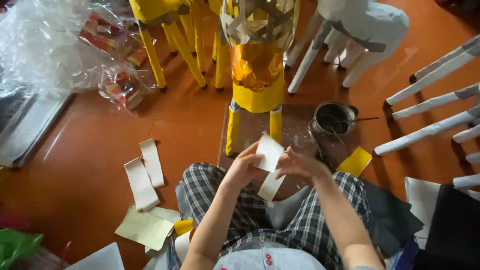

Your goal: Decorate a yellow animal-shaped structure by applying paper strips and gold foil

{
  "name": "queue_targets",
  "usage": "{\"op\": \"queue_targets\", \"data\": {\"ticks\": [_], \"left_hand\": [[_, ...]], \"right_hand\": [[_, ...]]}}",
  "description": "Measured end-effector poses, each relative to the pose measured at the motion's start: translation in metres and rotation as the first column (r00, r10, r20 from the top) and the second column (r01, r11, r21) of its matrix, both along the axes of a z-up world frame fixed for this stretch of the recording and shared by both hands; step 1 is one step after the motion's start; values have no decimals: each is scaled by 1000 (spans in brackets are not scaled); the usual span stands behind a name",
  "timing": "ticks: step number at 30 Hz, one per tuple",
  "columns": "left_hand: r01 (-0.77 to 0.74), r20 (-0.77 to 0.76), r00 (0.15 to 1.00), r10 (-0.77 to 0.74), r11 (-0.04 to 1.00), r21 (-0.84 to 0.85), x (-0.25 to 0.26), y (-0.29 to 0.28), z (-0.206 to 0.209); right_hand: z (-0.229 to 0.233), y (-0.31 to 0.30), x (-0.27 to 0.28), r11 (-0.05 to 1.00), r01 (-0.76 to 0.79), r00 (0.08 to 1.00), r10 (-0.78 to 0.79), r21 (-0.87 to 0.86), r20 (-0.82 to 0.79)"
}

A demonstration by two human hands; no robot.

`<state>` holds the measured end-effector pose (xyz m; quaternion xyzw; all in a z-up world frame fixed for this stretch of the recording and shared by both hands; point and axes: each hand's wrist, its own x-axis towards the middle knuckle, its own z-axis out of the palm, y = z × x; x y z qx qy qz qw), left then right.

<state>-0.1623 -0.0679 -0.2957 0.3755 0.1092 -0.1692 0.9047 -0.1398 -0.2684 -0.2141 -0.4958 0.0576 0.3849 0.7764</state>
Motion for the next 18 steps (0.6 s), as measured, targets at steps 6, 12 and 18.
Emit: {"op": "queue_targets", "data": {"ticks": [6,12,18], "left_hand": [[128,172,976,-131,991,33,-21,18,26],[-299,220,892,396,880,-369,-5,11,67],[-161,331,909,254,945,-283,17,-3,196]], "right_hand": [[-11,22,21,635,-227,967,55,738,251],[62,57,8,733,-74,896,-249,676,367],[135,103,8,772,456,813,-564,442,146]]}}
